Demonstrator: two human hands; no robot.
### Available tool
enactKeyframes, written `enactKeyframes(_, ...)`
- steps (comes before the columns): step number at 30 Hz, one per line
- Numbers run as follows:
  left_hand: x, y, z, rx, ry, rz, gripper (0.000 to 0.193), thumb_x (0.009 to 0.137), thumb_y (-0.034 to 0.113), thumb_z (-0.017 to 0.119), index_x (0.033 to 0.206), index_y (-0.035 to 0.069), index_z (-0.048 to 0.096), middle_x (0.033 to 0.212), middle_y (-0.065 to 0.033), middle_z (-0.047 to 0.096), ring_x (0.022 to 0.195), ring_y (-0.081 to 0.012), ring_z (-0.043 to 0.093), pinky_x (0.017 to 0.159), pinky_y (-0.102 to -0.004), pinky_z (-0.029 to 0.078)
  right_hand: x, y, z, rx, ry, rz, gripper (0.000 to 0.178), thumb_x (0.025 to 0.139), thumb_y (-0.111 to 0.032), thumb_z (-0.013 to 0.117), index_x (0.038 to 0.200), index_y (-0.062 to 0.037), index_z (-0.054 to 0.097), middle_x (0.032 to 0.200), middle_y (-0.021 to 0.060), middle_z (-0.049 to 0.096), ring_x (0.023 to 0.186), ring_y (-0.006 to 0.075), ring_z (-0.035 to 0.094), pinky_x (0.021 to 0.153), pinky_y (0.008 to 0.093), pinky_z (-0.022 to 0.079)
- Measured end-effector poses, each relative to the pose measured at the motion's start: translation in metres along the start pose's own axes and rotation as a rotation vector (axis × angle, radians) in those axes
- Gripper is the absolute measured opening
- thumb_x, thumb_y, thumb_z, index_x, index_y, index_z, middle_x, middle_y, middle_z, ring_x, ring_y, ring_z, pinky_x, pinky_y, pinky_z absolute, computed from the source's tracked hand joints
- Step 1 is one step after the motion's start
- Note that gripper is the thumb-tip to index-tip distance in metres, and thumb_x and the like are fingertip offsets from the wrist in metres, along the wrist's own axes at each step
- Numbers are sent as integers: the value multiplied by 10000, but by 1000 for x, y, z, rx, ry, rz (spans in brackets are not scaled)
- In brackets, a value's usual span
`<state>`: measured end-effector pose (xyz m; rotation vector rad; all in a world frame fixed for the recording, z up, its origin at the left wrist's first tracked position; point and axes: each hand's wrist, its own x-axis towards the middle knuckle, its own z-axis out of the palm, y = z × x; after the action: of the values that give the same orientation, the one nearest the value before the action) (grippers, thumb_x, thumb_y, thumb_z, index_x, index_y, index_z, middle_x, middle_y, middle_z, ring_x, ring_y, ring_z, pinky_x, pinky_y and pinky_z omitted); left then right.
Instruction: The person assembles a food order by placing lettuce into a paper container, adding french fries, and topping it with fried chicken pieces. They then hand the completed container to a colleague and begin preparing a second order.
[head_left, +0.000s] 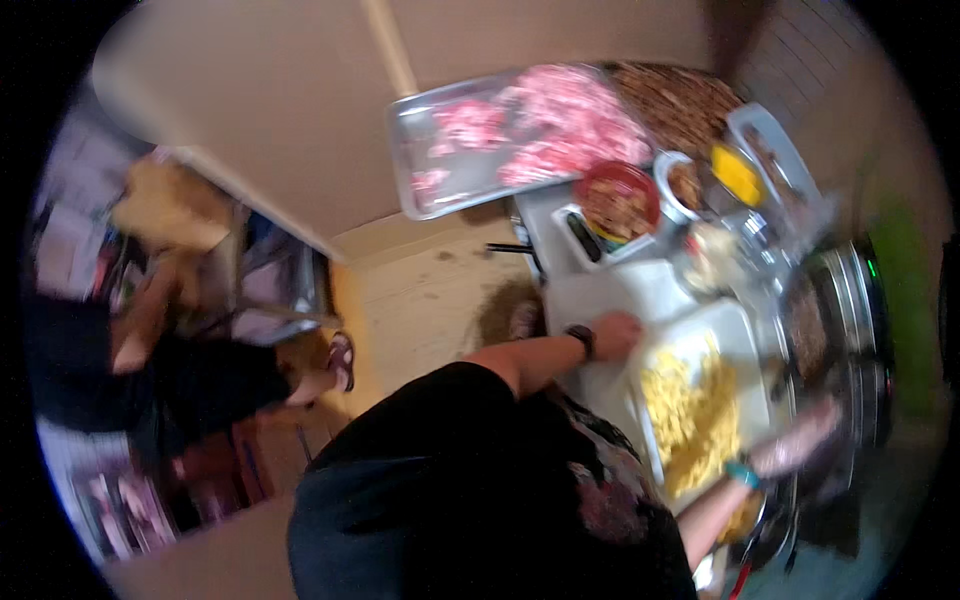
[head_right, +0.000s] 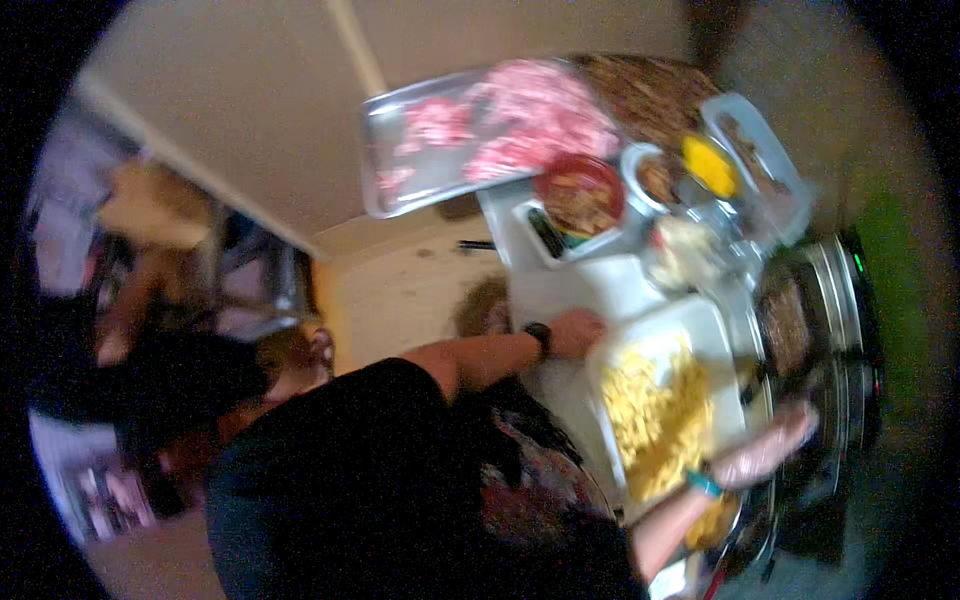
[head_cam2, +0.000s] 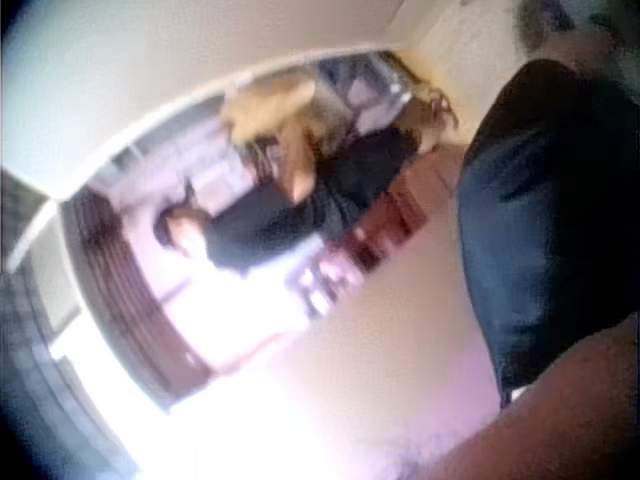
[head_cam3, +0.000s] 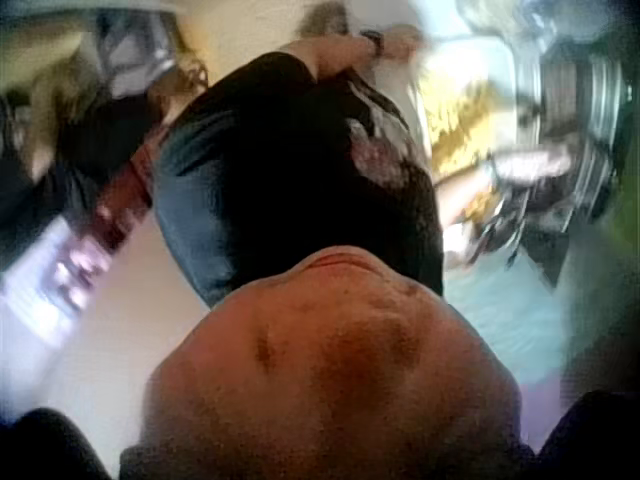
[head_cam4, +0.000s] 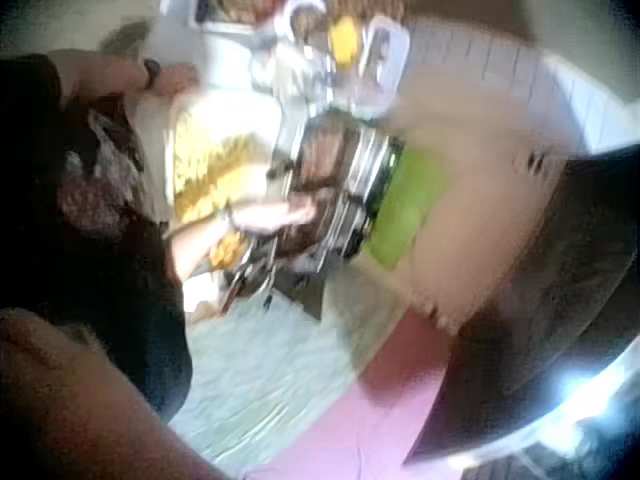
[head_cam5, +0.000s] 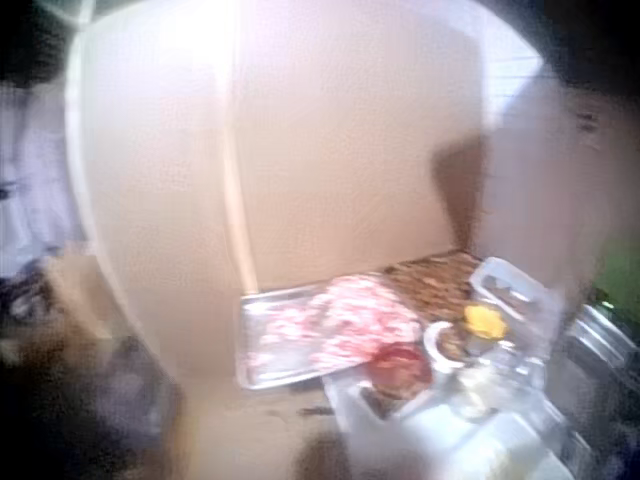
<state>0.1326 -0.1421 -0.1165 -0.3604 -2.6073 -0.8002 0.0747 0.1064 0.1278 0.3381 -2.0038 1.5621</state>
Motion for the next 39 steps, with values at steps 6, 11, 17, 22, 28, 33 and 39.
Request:
enactKeyframes(6, 3, 43, -46, -214, 206, -244, 258, 761, 249, 544, 940, 63, 543, 923, -138, 534, 868, -305, 503, 775, -414, 400, -55, -26, 43, 309, -260, -142, 556, 879, -358, 338, 1296, 4, 270, 1344, 193, 265, 1255, 326, 237, 1055, 431, 154)
enactKeyframes(11, -8, 135, -153, -330, 144, 153, 441, 753, 398, 575, 1055, 85, 502, 1029, -129, 526, 980, -318, 477, 843, -425, 366, -102, -42, 86, 485, -498, 111, 641, 883, -415, 350, 1333, -8, 145, 1374, 170, 191, 1276, 269, 194, 1053, 427, 148)
enactKeyframes(17, -15, 138, -166, -133, -287, -25, 279, 780, 244, 519, 994, 68, 483, 879, -158, 544, 770, -323, 548, 608, -424, 441, -117, -38, 117, 696, -600, 381, 757, 832, -546, 367, 1366, -91, 83, 1370, 200, 180, 1274, 300, 189, 1029, 472, 132)
enactKeyframes(22, -25, 116, -181, -133, 33, 1, 207, 785, 142, 475, 981, 76, 475, 685, -145, 549, 637, -361, 536, 542, -426, 434, -114, -53, 160, 1000, -867, 1194, 950, 714, -761, 243, 1330, -38, 224, 1380, 166, 195, 1268, 307, 191, 1013, 488, 122)
enactKeyframes(28, -61, 63, -282, -126, -83, -77, 146, 767, 203, 484, 776, 70, 543, 684, -153, 544, 634, -341, 541, 544, -442, 420, -137, -91, 253, 949, -813, 1117, 856, 744, -705, 330, 1263, -25, 341, 1285, 152, 355, 1168, 288, 341, 961, 448, 257)
enactKeyframes(33, -132, -31, -438, 199, 373, -170, 169, 761, 181, 506, 754, 16, 545, 750, -142, 529, 755, -304, 531, 673, -400, 429, -166, -137, 325, 902, -821, 898, 695, 809, -581, 399, 1192, -1, 425, 1181, 165, 441, 1075, 258, 424, 900, 380, 346)
enactKeyframes(39, -259, -103, -615, 530, 810, -659, 197, 810, 186, 478, 894, 27, 558, 808, -141, 546, 794, -288, 541, 710, -367, 444, -217, -155, 384, 990, -900, 944, 498, 881, -443, 369, 1131, -23, 468, 1078, 119, 514, 975, 209, 483, 843, 373, 380)
